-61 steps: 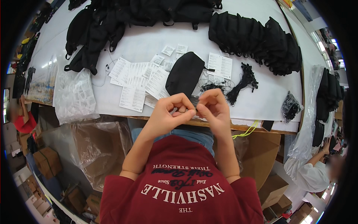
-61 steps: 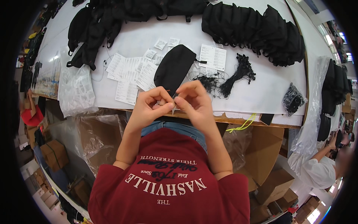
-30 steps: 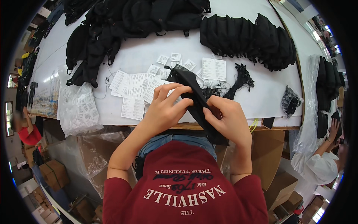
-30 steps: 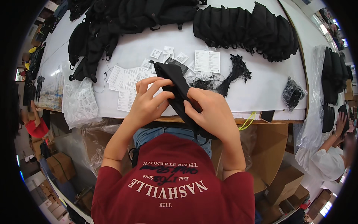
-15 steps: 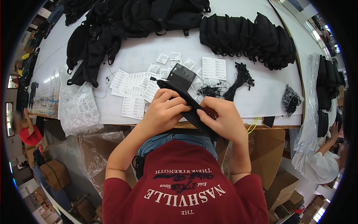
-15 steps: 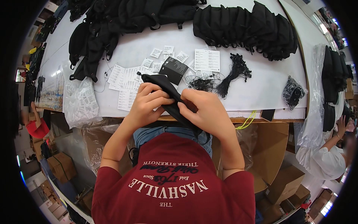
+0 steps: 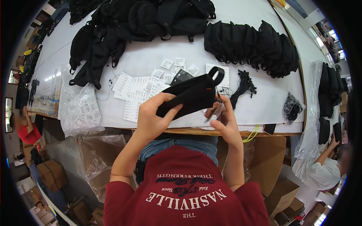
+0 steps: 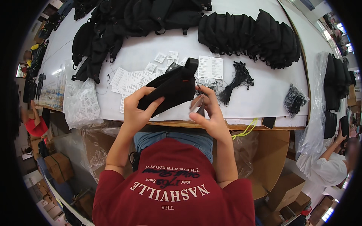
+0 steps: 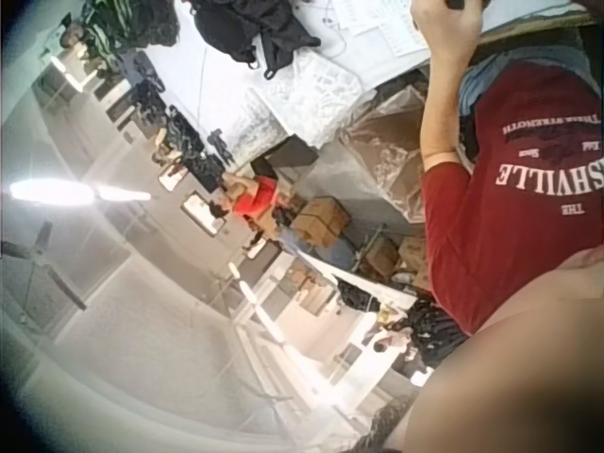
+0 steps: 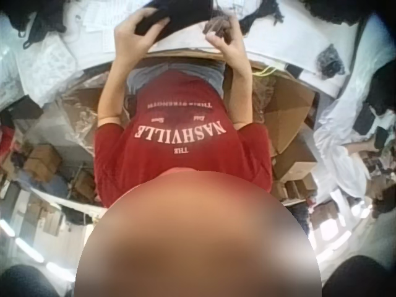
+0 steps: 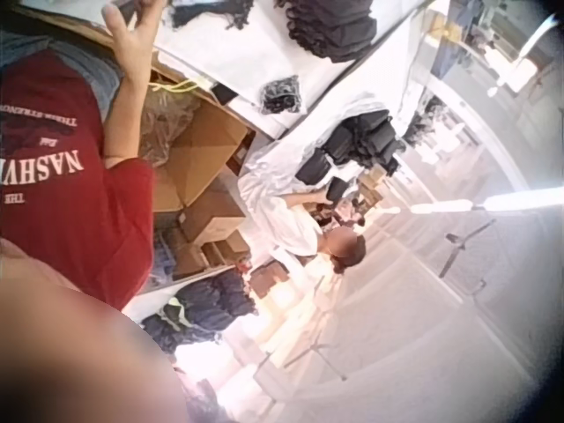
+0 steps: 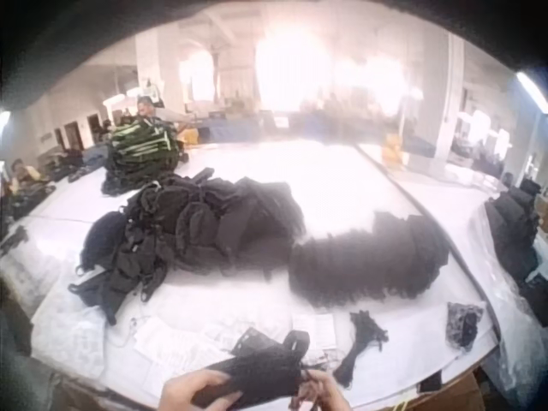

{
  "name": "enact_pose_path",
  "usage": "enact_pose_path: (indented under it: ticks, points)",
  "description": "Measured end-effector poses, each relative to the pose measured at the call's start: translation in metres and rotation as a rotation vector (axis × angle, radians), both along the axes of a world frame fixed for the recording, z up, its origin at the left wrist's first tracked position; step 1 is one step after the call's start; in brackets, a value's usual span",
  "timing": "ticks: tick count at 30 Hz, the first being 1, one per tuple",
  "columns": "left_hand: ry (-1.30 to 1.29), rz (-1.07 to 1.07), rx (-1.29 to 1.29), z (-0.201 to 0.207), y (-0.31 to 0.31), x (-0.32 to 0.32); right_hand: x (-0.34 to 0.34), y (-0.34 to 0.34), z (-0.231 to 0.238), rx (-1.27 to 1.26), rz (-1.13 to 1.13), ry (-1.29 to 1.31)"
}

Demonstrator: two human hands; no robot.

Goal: The recorder is assembling black pouches by inserting white cards and black clips into them on a factory production table.

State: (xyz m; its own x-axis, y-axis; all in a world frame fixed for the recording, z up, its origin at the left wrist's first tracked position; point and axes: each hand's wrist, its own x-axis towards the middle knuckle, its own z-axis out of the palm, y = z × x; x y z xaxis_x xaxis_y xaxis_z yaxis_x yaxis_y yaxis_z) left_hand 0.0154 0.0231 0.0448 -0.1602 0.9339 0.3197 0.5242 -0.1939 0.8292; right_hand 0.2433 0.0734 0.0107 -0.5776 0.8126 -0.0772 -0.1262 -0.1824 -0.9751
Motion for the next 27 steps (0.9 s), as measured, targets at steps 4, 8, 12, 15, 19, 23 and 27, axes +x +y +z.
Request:
enact_pose_path:
  ticks: [4,8,12,15,19,23,27]
  points:
    - [-0.035,0.057,-0.11,0.005,-0.004,-0.015,0.015,0.009,0.004,0.01,-0.05,-0.069]
    - [0.026,0.053,-0.199,0.006,-0.013,-0.039,0.034,0.022,0.014,0.09,-0.151,-0.103]
    - [0.114,0.035,-0.27,0.005,-0.023,-0.051,0.05,0.031,0.015,0.089,-0.316,-0.082]
    - [0.177,0.001,-0.262,-0.002,-0.027,-0.048,0.055,0.037,-0.011,-0.134,-0.601,0.16]
    - [0.214,-0.134,-0.269,-0.002,-0.029,-0.034,0.016,0.039,-0.019,-0.729,-0.577,0.859]
    - [0.261,-0.219,-0.285,-0.004,-0.029,-0.023,-0.012,0.031,-0.042,-0.861,-0.473,0.822]
    - [0.263,-0.282,-0.296,-0.002,-0.028,-0.017,-0.014,0.039,-0.06,-0.651,-0.29,0.782]
